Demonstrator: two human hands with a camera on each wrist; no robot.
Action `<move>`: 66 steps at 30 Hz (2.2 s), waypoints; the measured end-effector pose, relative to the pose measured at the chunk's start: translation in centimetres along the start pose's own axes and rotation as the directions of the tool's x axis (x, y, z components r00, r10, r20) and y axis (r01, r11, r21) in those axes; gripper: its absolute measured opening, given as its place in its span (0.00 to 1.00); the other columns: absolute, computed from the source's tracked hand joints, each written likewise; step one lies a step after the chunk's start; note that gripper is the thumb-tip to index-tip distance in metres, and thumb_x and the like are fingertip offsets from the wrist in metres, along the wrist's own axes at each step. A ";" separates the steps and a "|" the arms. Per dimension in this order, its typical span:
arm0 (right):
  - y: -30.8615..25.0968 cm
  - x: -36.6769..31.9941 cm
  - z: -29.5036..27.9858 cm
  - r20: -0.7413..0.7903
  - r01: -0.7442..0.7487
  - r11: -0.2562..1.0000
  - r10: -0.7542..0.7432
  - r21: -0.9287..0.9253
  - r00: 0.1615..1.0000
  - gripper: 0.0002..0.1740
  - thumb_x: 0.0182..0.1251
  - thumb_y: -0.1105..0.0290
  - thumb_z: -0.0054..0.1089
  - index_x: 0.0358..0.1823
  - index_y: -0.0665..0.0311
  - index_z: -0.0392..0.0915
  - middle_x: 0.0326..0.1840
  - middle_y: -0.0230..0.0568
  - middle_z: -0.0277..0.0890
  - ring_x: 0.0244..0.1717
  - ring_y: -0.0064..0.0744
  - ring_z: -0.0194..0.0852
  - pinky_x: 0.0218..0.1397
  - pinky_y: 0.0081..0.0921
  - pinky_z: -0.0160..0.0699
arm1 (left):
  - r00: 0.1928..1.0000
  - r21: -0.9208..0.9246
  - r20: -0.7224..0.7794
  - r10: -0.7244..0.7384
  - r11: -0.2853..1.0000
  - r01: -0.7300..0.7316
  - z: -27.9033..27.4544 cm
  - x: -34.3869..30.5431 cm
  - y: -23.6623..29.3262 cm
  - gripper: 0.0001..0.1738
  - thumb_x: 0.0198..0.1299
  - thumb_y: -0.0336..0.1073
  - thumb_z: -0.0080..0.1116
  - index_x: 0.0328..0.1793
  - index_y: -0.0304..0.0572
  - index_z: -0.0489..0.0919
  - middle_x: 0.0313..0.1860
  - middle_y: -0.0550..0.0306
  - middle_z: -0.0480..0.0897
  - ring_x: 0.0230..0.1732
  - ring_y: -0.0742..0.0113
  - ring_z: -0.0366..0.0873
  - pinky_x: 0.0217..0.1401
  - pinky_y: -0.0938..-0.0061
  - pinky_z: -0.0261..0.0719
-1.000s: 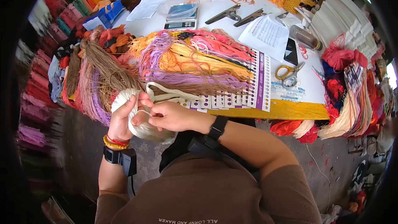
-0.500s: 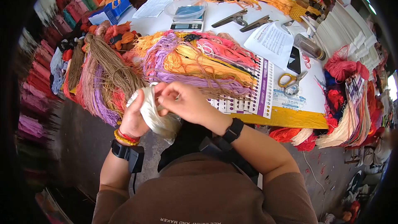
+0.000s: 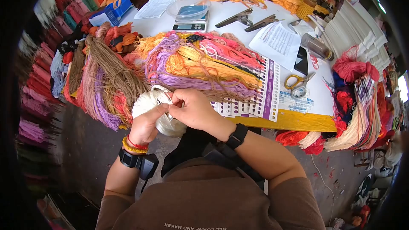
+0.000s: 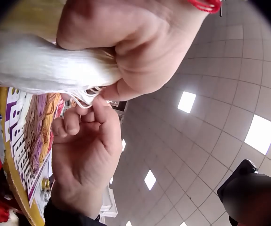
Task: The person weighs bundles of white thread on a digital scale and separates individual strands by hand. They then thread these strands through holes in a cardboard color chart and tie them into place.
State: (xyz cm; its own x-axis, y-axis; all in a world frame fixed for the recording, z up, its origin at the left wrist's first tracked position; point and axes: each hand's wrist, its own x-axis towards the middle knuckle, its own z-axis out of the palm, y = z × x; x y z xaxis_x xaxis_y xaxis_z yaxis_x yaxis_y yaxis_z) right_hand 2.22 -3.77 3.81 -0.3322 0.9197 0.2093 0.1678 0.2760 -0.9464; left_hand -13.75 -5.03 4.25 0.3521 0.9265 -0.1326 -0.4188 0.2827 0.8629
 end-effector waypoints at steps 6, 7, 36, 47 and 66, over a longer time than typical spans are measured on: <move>-0.1 -0.3 -0.5 0.020 -0.138 0.963 0.137 0.232 0.990 0.05 0.57 0.74 0.56 0.25 0.64 0.71 0.19 0.26 0.67 0.19 0.12 0.61 0.20 0.15 0.58 | 0.994 -0.102 -0.096 -0.058 0.994 0.048 -0.4 -0.1 0.5 0.10 0.56 0.25 0.47 0.43 0.31 0.75 0.37 0.56 0.78 0.40 0.69 0.74 0.49 0.75 0.70; -0.1 -0.3 -0.6 0.073 -0.239 0.886 0.230 0.398 0.971 0.05 0.58 0.73 0.55 0.26 0.64 0.72 0.20 0.27 0.68 0.18 0.13 0.61 0.20 0.15 0.58 | 0.994 -0.104 -0.097 -0.056 0.994 0.046 -0.3 -0.1 0.6 0.10 0.56 0.25 0.47 0.43 0.31 0.75 0.37 0.56 0.78 0.40 0.69 0.74 0.49 0.75 0.70; -7.3 7.5 -35.8 -0.378 -0.439 -0.133 -0.330 -0.889 0.865 0.21 0.68 0.55 0.38 0.32 0.65 0.74 0.28 0.55 0.75 0.34 0.56 0.74 0.37 0.46 0.71 | 0.381 0.116 -0.861 0.338 0.858 -0.500 -38.5 -29.4 12.9 0.09 0.62 0.40 0.48 0.35 0.45 0.67 0.18 0.71 0.56 0.19 0.80 0.53 0.23 0.83 0.56; -12.2 10.2 -38.9 -0.664 -0.587 0.612 0.130 -0.530 0.736 0.18 0.69 0.57 0.39 0.31 0.64 0.71 0.32 0.48 0.79 0.17 0.28 0.72 0.22 0.22 0.70 | 0.346 0.241 -0.893 0.288 0.955 -0.173 -26.9 -18.4 9.2 0.10 0.60 0.42 0.53 0.39 0.45 0.73 0.19 0.73 0.62 0.19 0.83 0.59 0.21 0.82 0.55; -29.7 35.6 -26.8 -0.175 0.621 0.518 -0.831 -0.588 0.528 0.19 0.57 0.48 0.57 0.38 0.53 0.66 0.32 0.22 0.58 0.35 0.14 0.51 0.41 0.18 0.52 | 0.965 0.155 -0.244 -0.095 0.979 0.136 -8.6 -0.1 4.3 0.15 0.59 0.39 0.56 0.38 0.30 0.75 0.21 0.60 0.74 0.18 0.80 0.64 0.20 0.85 0.59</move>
State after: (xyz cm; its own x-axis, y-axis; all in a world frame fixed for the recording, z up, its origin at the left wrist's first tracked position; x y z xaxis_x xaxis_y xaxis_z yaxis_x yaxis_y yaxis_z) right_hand 10.27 28.29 46.00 -0.1521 0.3051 0.9401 0.4263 0.8784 -0.2161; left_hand -22.80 -1.79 3.74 0.1755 0.9279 -0.3289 -0.2320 0.3636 0.9022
